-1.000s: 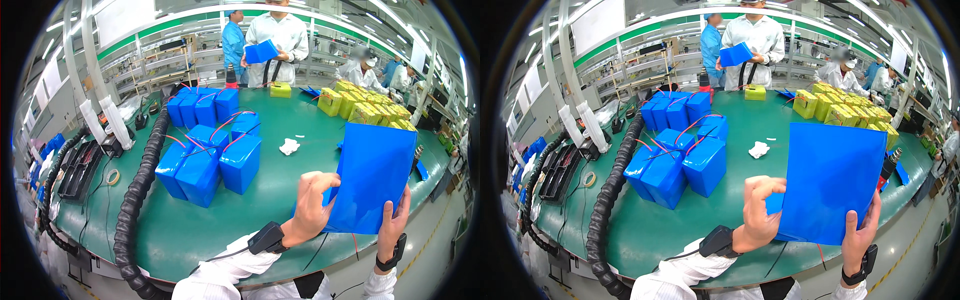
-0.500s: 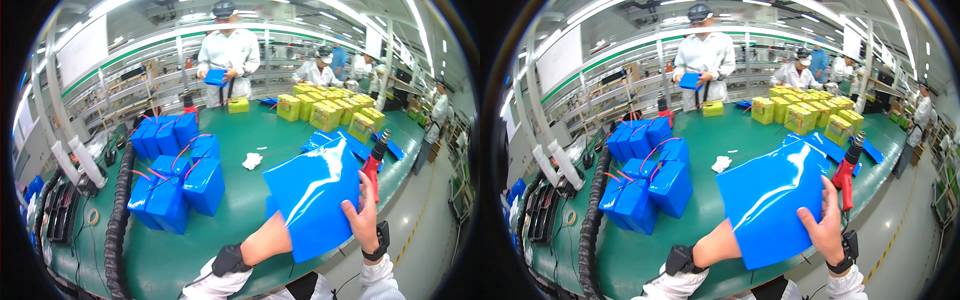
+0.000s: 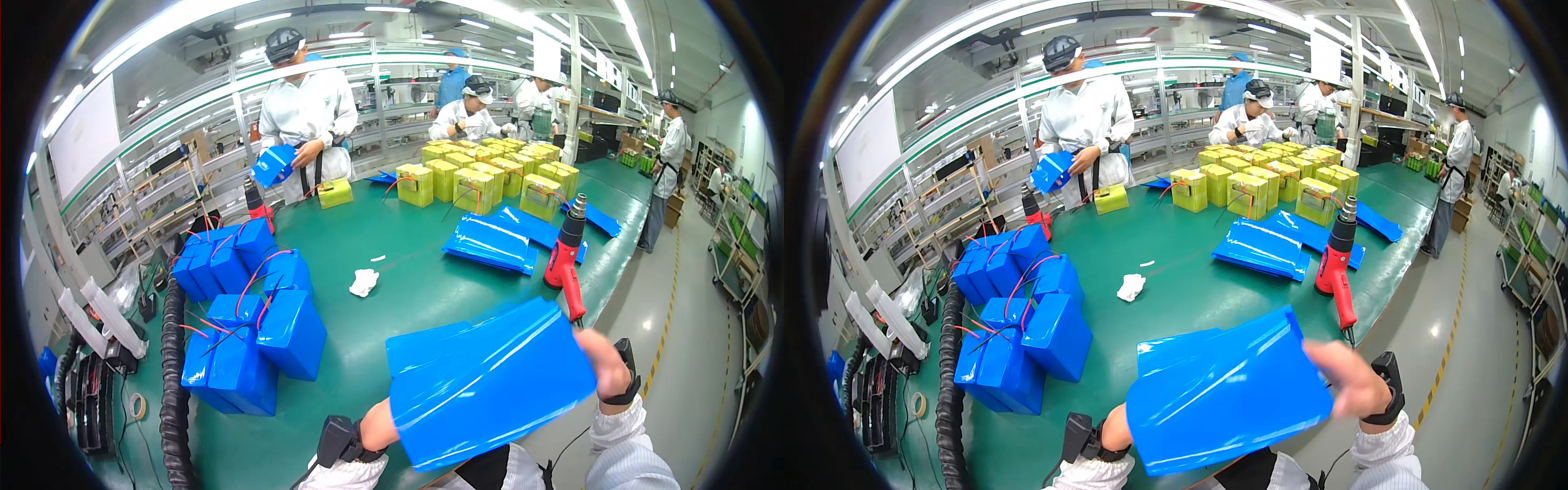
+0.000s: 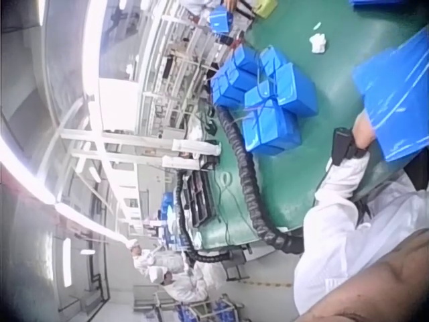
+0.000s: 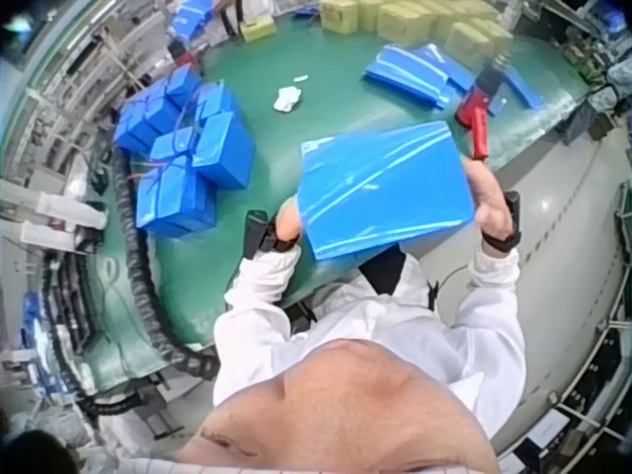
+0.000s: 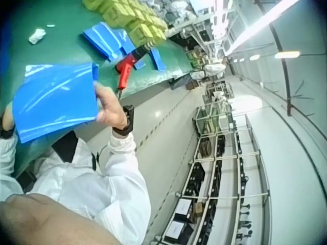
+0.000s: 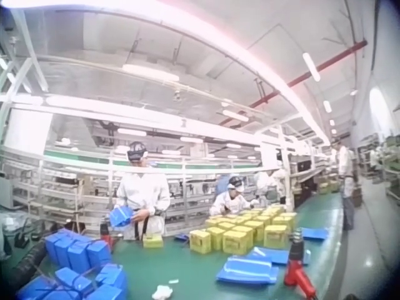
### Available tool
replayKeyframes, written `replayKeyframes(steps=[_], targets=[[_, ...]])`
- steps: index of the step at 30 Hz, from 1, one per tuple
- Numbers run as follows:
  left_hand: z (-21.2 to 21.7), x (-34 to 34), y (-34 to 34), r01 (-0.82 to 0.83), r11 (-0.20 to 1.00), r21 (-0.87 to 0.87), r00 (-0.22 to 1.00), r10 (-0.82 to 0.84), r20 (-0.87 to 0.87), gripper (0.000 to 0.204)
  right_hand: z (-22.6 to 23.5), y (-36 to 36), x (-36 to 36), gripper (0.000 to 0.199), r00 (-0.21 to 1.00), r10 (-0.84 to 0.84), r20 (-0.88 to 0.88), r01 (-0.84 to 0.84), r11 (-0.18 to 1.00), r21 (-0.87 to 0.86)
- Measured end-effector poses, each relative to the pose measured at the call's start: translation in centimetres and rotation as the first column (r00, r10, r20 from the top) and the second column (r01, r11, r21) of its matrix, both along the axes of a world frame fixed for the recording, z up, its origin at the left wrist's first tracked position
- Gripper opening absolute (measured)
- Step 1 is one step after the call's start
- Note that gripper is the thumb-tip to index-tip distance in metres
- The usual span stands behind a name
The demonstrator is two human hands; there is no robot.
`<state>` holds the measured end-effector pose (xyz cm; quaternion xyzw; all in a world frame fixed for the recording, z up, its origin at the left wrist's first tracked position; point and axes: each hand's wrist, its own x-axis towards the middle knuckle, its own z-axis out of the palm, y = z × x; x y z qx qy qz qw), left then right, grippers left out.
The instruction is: Using a heat gun to apply blue shrink wrap to battery packs.
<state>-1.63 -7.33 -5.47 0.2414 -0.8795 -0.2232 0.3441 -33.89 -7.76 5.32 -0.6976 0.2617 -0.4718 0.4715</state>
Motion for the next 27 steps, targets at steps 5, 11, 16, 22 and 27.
replayKeyframes(steps=[5, 11, 16, 22, 27], targets=[[-1.7, -0.1, 2.0, 0.020, 0.986, 0.168, 0.998, -0.010, -0.058, 0.045, 0.2, -0.7, 0.0, 0.056, 0.765, 0.508, -0.396, -0.634, 0.701, -0.326], [-0.7, 0.9, 3.9, 0.022, 0.874, 0.486, 0.955, 0.126, -0.270, 0.042, -4.7, 0.8, -4.0, 0.040, 0.939, 0.177, -0.296, -0.322, 0.758, -0.567], [10.1, -1.4, -2.3, 0.060, 0.985, 0.160, 0.923, 0.006, -0.385, 0.033, -7.0, 3.1, -13.5, 0.043, 0.790, -0.403, 0.462, 0.499, 0.860, -0.103], [6.9, -0.4, -2.4, -0.055, 0.993, -0.100, 0.812, 0.103, 0.574, 0.091, -8.3, 7.5, -18.1, 0.043, 0.798, -0.582, 0.156, 0.571, 0.814, 0.108], [6.7, -5.6, -1.2, -0.037, 0.934, -0.356, 0.899, 0.186, 0.396, 0.048, -10.9, 9.7, -19.3, 0.045, 0.864, -0.504, 0.020, 0.489, 0.847, 0.210]])
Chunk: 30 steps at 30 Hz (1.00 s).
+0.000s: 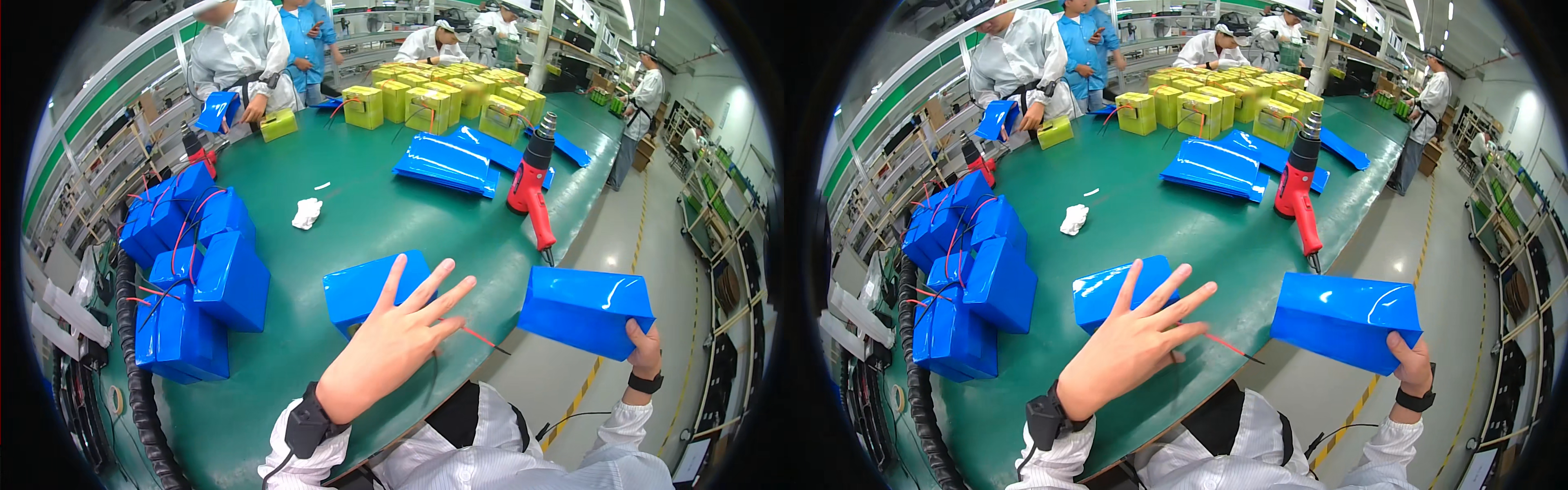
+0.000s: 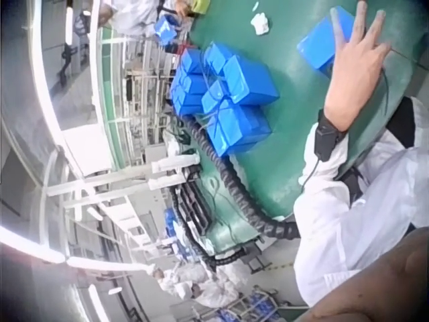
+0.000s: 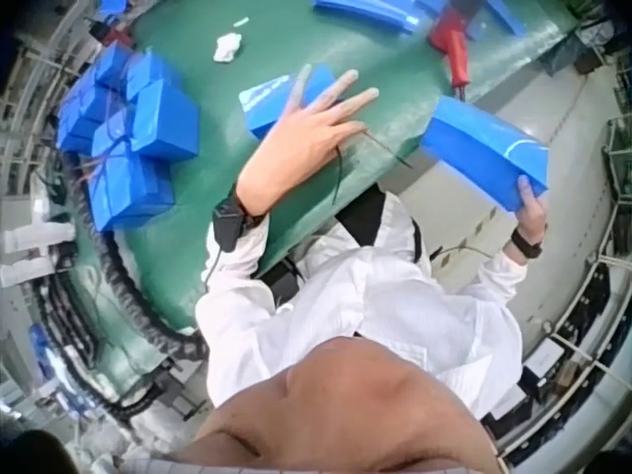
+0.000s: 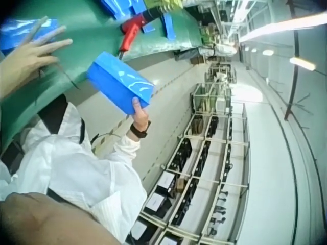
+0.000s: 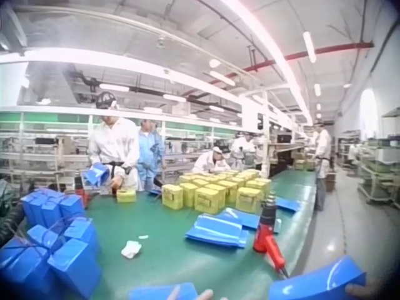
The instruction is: Using a heat gun to apply blue shrink wrap to battery packs.
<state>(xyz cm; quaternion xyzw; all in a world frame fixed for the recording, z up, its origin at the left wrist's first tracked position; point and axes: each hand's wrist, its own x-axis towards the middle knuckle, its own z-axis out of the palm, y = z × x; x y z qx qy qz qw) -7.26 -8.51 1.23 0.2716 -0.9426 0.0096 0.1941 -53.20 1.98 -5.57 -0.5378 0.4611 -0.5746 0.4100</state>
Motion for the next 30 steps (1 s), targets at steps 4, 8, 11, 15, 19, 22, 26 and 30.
replayKeyframes(steps=[4, 8, 11, 15, 19, 22, 26, 30], targets=[[-0.9, -0.6, -1.5, 0.079, 0.952, 0.295, 0.982, -0.022, -0.190, 0.019, -1.2, 0.1, -0.3, 0.045, 0.986, 0.035, 0.163, -0.023, 0.997, -0.072], [-0.2, -1.7, -1.1, 0.203, 0.821, 0.534, 0.810, 0.165, -0.562, 0.014, -1.3, -1.3, 1.9, 0.044, 0.918, 0.048, 0.394, 0.028, 0.982, -0.185], [0.9, -3.4, -1.0, 0.175, 0.912, 0.371, 0.795, 0.092, -0.600, 0.017, -1.1, -3.6, 3.9, 0.046, 0.857, 0.098, 0.505, -0.008, 0.984, -0.177], [0.3, -5.3, -1.5, -0.029, 0.987, 0.156, 0.882, 0.099, -0.461, 0.023, 1.2, -4.9, 6.7, 0.047, 0.891, 0.194, 0.411, -0.107, 0.968, -0.225], [-0.6, -4.1, -2.7, 0.005, 0.997, -0.079, 0.974, -0.023, -0.226, 0.023, 4.3, -5.3, 7.5, 0.050, 0.929, 0.251, 0.271, -0.195, 0.956, -0.218], [-1.7, -2.5, -4.6, 0.087, 0.996, -0.029, 0.953, -0.092, -0.288, 0.020, 7.6, -7.0, 9.0, 0.054, 0.935, 0.297, 0.194, -0.313, 0.948, 0.055], [0.9, 1.7, -4.8, 0.083, 0.996, 0.024, 0.923, -0.068, -0.378, 0.014, 11.0, -10.5, 13.3, 0.050, 0.916, 0.394, 0.082, -0.402, 0.888, 0.224], [1.3, 5.8, -4.9, -0.019, 0.981, 0.195, 0.868, 0.113, -0.484, 0.022, 12.8, -11.8, 12.7, 0.049, 0.923, 0.381, -0.045, -0.359, 0.899, 0.250]])
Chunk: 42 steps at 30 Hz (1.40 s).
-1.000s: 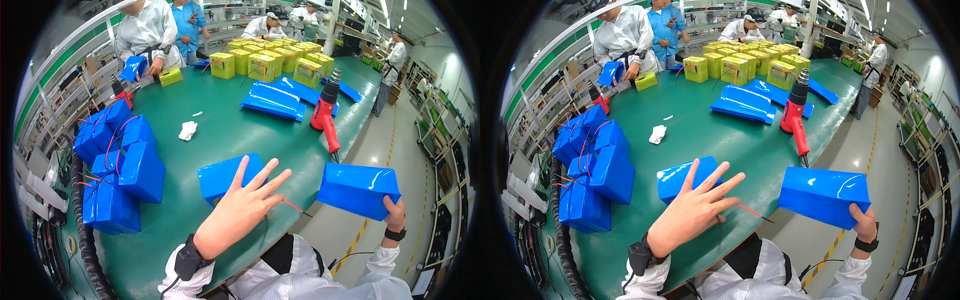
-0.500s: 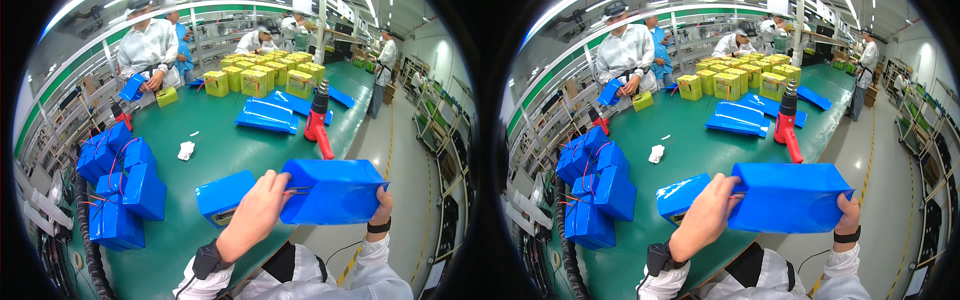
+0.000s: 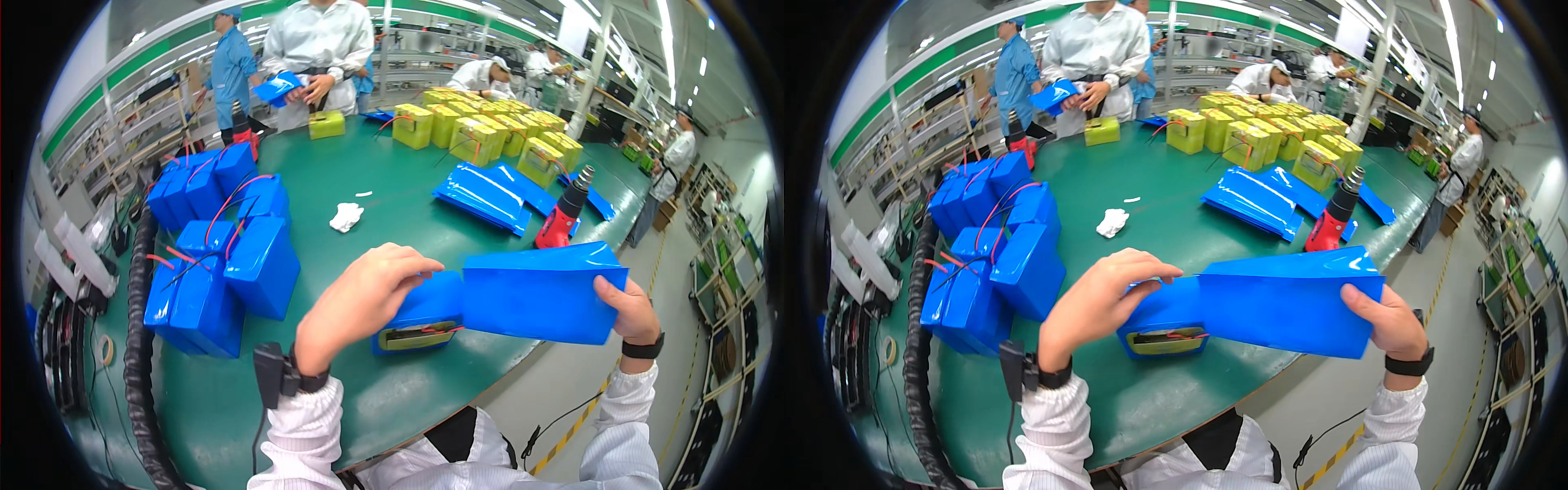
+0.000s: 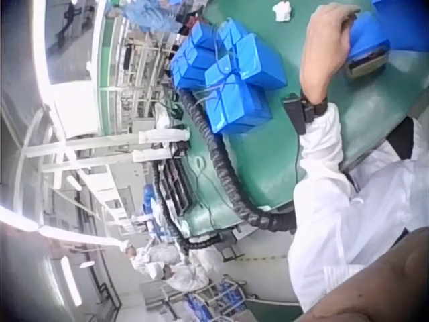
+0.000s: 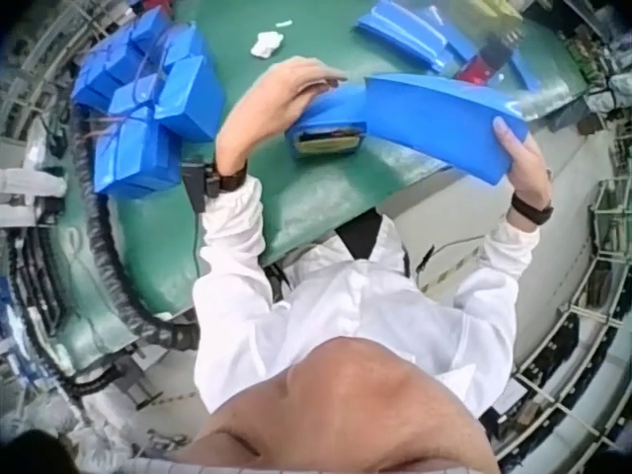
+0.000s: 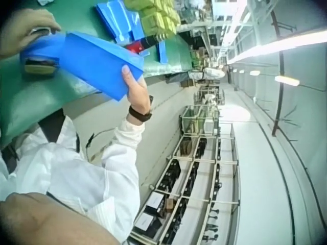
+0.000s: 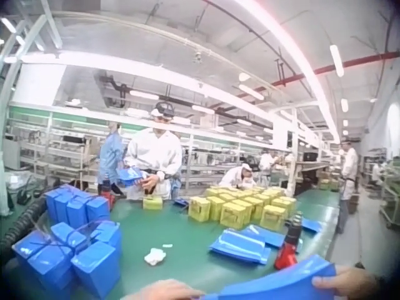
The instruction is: Using a heat gun to apply blue shrink wrap to battery packs.
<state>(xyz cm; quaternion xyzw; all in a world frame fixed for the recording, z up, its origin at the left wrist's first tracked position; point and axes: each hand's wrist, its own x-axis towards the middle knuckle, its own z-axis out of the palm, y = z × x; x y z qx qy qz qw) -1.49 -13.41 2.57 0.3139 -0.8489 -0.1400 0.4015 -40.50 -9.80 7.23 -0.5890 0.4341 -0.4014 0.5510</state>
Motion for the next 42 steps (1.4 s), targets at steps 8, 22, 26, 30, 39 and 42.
replayKeyframes(steps=[8, 22, 26, 30, 39, 42], targets=[[0.7, 2.2, 0.5, 0.040, 0.994, 0.101, 0.995, -0.030, -0.097, 0.046, 3.2, -2.8, 5.1, 0.055, 0.937, 0.133, -0.323, -0.080, 0.982, 0.172], [-0.7, 1.2, 0.5, 0.060, 0.985, 0.163, 0.992, -0.040, -0.124, 0.118, 7.6, -8.2, 16.8, 0.056, 0.860, 0.396, -0.321, -0.304, 0.904, 0.300], [0.3, 0.2, 0.3, 0.087, 0.959, 0.270, 0.966, -0.016, -0.257, 0.128, 7.2, -9.3, 16.9, 0.063, 0.854, 0.455, -0.253, -0.364, 0.869, 0.334], [0.3, 0.0, 0.1, 0.069, 0.973, 0.222, 0.977, -0.021, -0.214, 0.122, 7.4, -8.6, 17.0, 0.072, 0.867, 0.437, -0.239, -0.366, 0.884, 0.290], [-1.2, 3.2, -1.1, 0.193, 0.920, 0.341, 0.908, -0.036, -0.417, 0.081, 9.4, -7.9, 20.8, 0.069, 0.793, 0.513, -0.329, -0.460, 0.858, 0.228], [-0.7, 2.8, -1.7, 0.177, 0.956, 0.235, 0.889, -0.054, -0.454, 0.062, 10.1, -8.3, 21.3, 0.064, 0.801, 0.500, -0.330, -0.415, 0.860, 0.297]])
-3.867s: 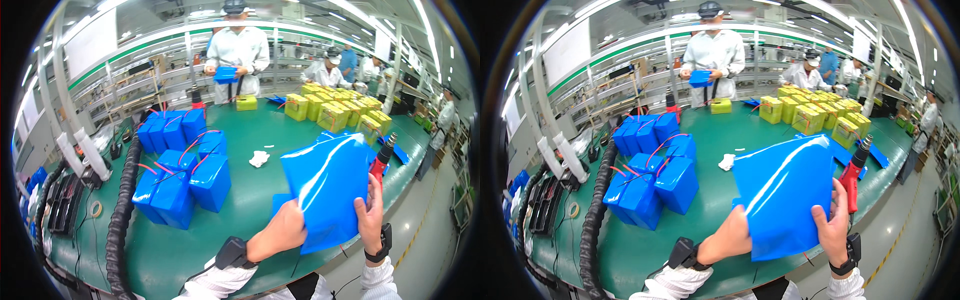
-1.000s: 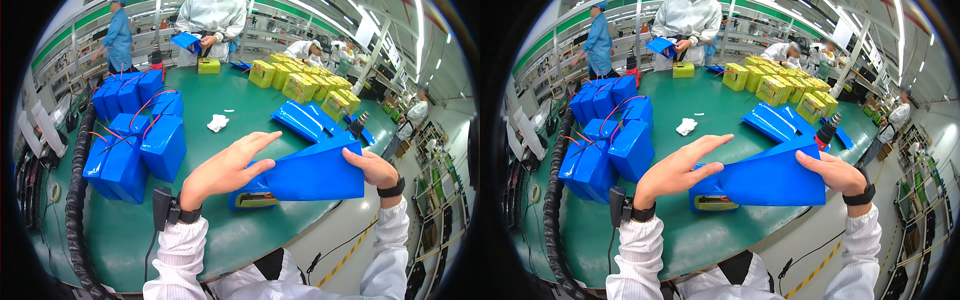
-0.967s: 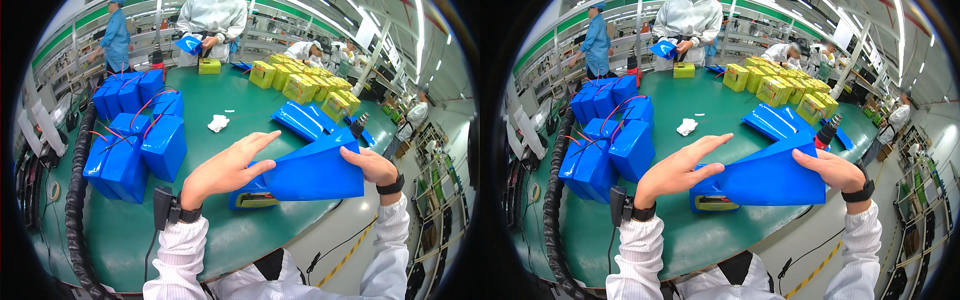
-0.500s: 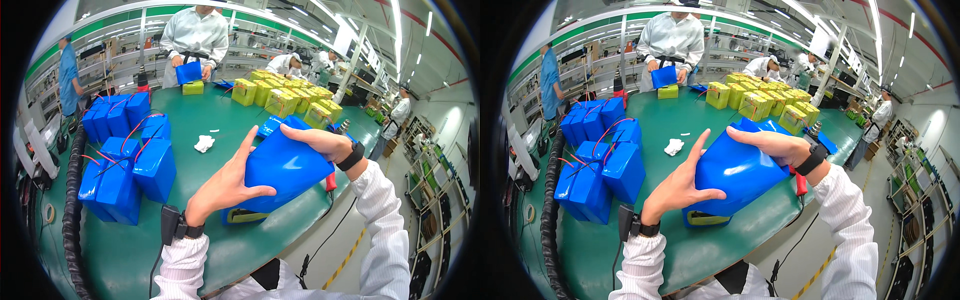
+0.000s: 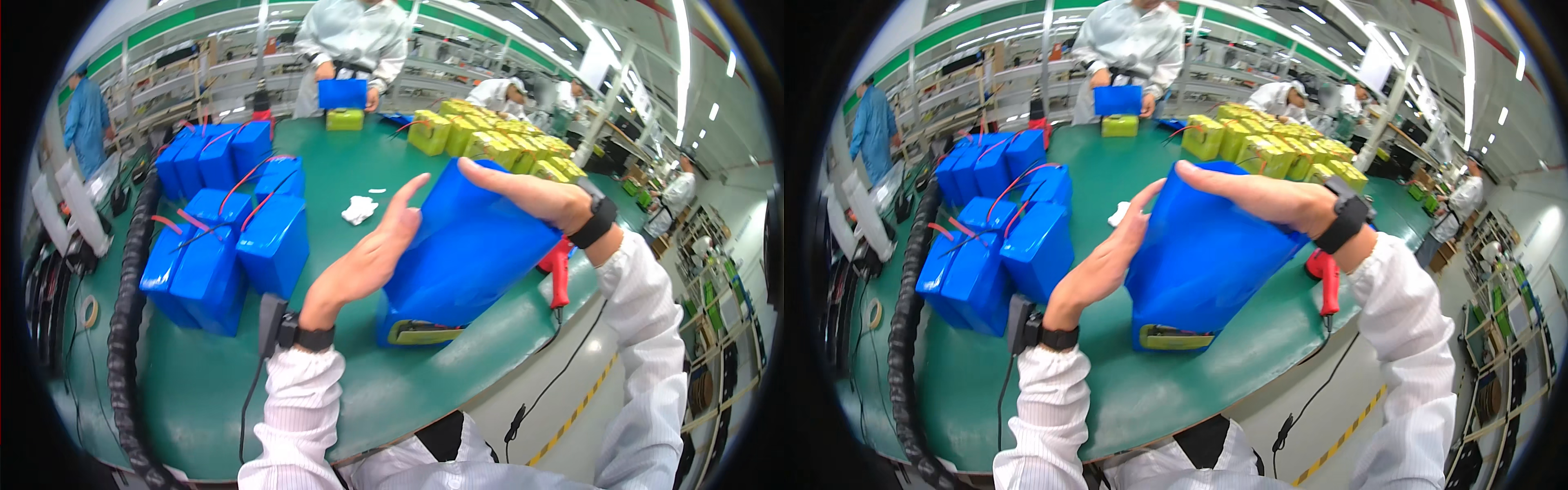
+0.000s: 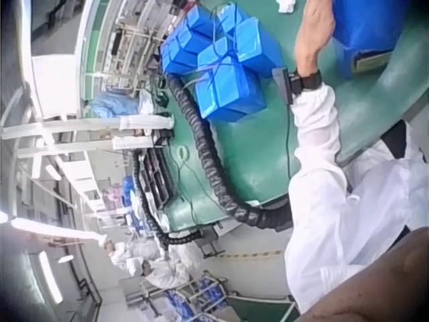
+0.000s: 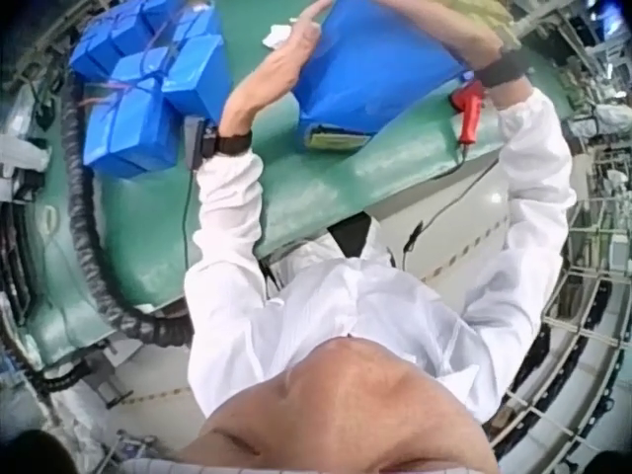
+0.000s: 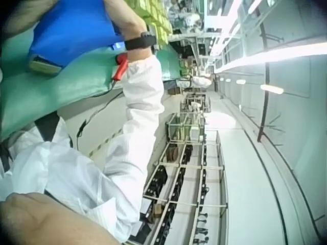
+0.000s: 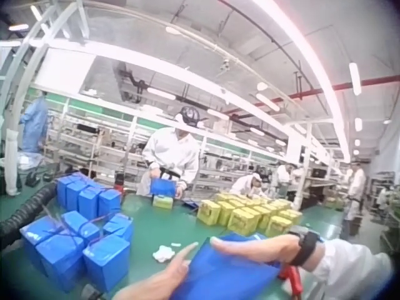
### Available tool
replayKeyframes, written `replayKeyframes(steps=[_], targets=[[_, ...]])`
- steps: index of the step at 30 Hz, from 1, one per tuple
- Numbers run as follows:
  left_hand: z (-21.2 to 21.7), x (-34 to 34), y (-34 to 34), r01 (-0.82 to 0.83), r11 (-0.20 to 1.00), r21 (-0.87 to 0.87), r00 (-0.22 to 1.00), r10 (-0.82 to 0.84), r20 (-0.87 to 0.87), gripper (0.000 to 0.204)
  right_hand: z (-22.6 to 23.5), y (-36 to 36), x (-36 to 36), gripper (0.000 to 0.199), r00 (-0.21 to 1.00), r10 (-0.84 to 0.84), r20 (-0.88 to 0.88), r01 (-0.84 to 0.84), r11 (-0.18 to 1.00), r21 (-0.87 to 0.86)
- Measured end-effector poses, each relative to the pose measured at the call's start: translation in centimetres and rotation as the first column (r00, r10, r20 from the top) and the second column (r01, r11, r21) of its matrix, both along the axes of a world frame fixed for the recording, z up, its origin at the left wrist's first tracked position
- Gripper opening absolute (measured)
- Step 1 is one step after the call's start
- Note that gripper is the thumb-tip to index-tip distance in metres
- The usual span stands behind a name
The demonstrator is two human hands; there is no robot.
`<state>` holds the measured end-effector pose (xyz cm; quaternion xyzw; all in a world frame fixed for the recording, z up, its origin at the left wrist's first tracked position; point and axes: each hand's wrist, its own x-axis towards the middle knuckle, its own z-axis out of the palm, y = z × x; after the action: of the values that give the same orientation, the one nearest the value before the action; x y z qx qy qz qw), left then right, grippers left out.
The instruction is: Using a heat gun to apply blue shrink wrap to battery packs.
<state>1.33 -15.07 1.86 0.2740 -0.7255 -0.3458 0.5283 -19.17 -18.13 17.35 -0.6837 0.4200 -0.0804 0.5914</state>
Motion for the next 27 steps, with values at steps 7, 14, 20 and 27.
replayKeyframes(steps=[7, 14, 20, 27], targets=[[-1.2, 0.0, -0.7, 0.103, 0.993, 0.064, 0.990, -0.096, -0.105, 0.064, -0.5, -0.8, 0.9, 0.055, 0.997, -0.079, -0.017, 0.079, 0.996, -0.032], [-1.6, 0.0, -0.7, 0.081, 0.983, 0.164, 0.992, -0.063, -0.112, 0.080, -0.6, 0.5, 2.4, 0.066, 0.999, 0.005, -0.045, -0.002, 0.998, 0.069], [-3.3, 1.1, -1.7, 0.201, 0.852, 0.484, 0.975, -0.127, -0.182, 0.087, -1.3, 2.0, 5.1, 0.079, 0.962, -0.001, -0.274, -0.100, 0.929, -0.355], [-3.5, 0.5, -1.8, 0.278, 0.919, 0.281, 0.941, -0.201, -0.272, 0.092, 2.1, 1.6, 2.8, 0.081, 0.901, 0.138, -0.410, -0.383, 0.697, -0.607]])
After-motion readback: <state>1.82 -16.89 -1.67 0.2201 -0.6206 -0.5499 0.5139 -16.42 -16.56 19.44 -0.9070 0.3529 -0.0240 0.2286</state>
